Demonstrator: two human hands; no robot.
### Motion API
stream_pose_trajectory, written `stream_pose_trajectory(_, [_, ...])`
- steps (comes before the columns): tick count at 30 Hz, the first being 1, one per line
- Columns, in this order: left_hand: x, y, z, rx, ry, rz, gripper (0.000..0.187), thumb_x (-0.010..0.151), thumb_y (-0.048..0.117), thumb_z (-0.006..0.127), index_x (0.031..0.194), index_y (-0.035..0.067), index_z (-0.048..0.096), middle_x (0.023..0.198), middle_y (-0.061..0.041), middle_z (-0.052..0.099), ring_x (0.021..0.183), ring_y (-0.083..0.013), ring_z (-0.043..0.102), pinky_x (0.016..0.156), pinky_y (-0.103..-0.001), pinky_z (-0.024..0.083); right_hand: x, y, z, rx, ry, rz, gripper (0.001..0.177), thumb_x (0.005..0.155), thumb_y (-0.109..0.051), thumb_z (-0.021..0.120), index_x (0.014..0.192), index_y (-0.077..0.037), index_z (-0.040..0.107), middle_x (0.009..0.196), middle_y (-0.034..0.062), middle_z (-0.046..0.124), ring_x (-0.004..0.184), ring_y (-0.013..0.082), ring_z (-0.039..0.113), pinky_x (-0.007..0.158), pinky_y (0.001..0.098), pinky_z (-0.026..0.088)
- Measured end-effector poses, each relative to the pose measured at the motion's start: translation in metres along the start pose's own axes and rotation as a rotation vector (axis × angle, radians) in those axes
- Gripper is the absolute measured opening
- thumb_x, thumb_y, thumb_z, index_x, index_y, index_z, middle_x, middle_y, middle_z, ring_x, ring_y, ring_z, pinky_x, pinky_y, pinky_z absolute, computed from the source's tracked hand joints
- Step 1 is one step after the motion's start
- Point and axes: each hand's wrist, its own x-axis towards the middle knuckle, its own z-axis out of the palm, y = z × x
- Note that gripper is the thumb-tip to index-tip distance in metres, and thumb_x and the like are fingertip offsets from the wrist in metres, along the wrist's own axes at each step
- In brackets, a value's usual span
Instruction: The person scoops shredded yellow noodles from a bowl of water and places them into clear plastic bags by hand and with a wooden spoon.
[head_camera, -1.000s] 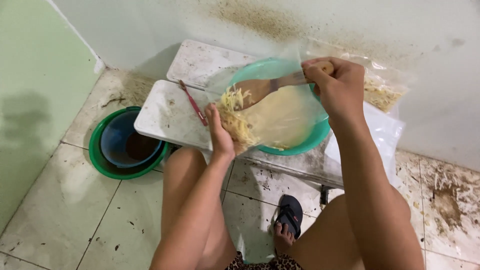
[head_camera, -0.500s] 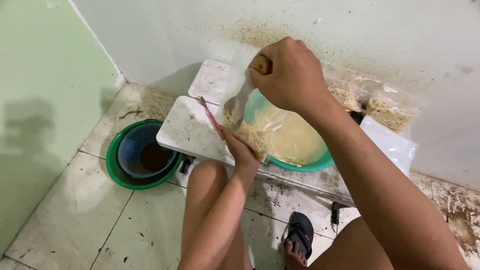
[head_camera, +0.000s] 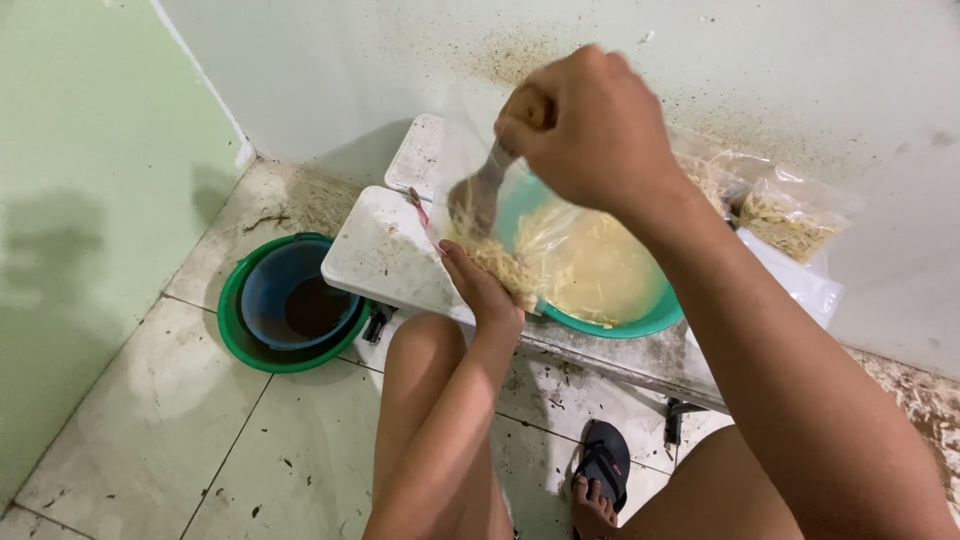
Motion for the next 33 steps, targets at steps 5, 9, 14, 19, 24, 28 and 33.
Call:
stream_pose_trajectory(5, [0.0,-0.002,0.002,-0.005,0.015,-0.003,0.095,0.081,0.066,0.042,0.162,0.023,0.016,0.165,-0.011,0.032,0.147,-0.0312,0.041,0.119,-0.047,0.037,-0.006,0.003,-0.006,0.004,-0.011,0.019,0.02,0.091,-0.014,0.077,0.071,-0.016,0.075,0.059,-0.0042,0.062,0.052,0.0127,0.044,0.047,0.0345,0.035])
stream_pose_trajectory(9, [0.003,-0.007,0.0,0.005,-0.041,-0.103,0.099,0.075,0.071,0.041,0.159,0.02,0.028,0.158,-0.014,0.044,0.144,-0.034,0.047,0.116,-0.049,0.044,-0.013,0.007,-0.008,0.017,-0.037,-0.018,0.024,0.09,-0.015,0.074,0.066,-0.015,0.075,0.075,-0.01,0.077,0.058,0.01,0.057,0.05,0.0362,0.042])
stream_pose_trajectory(14, [0.0,-0.01,0.005,-0.003,-0.065,-0.124,0.089,0.082,0.069,0.036,0.156,0.019,0.037,0.15,-0.013,0.052,0.137,-0.0328,0.054,0.109,-0.048,0.049,-0.028,0.011,-0.023,0.006,0.024,0.038,0.008,0.093,-0.019,0.078,0.087,-0.016,0.084,0.063,-0.003,0.068,0.058,0.0122,0.052,0.053,0.0358,0.04])
stream_pose_trajectory(19, [0.006,-0.021,0.002,-0.032,-0.071,-0.125,0.087,0.082,0.069,0.036,0.152,0.017,0.044,0.144,-0.012,0.057,0.134,-0.0323,0.057,0.106,-0.047,0.052,-0.046,0.006,-0.03,-0.067,0.151,0.036,0.01,0.091,-0.016,0.075,0.086,-0.018,0.083,0.06,-0.0065,0.066,0.056,0.0142,0.04,0.054,0.0361,0.042])
stream_pose_trajectory(24, [0.002,-0.02,0.003,-0.042,-0.06,-0.122,0.091,0.079,0.068,0.041,0.153,0.016,0.041,0.147,-0.014,0.054,0.136,-0.0324,0.054,0.11,-0.048,0.049,-0.046,0.023,0.004,-0.062,0.122,-0.15,0.048,0.09,-0.009,0.073,0.054,-0.013,0.041,0.079,-0.0062,0.08,0.098,0.0189,0.081,0.061,0.0418,0.058])
stream_pose_trajectory(28, [0.005,-0.017,0.0,-0.027,-0.084,-0.113,0.079,0.088,0.063,0.035,0.157,0.025,0.034,0.153,-0.009,0.048,0.142,-0.0284,0.049,0.116,-0.046,0.042,-0.05,0.013,-0.014,-0.038,0.153,-0.097,0.004,0.091,-0.013,0.081,0.092,-0.015,0.085,0.074,-0.0045,0.077,0.053,0.0089,0.057,0.048,0.0316,0.047])
stream_pose_trajectory(33, [0.018,-0.021,-0.007,0.02,-0.121,-0.007,0.089,0.086,0.063,0.041,0.161,0.02,0.02,0.166,-0.01,0.031,0.149,-0.0309,0.038,0.119,-0.049,0.037,-0.048,0.018,-0.011,-0.022,0.086,-0.016,0.013,0.092,-0.013,0.079,0.103,-0.014,0.084,0.063,-0.0021,0.072,0.043,0.0081,0.045,0.04,0.0273,0.037])
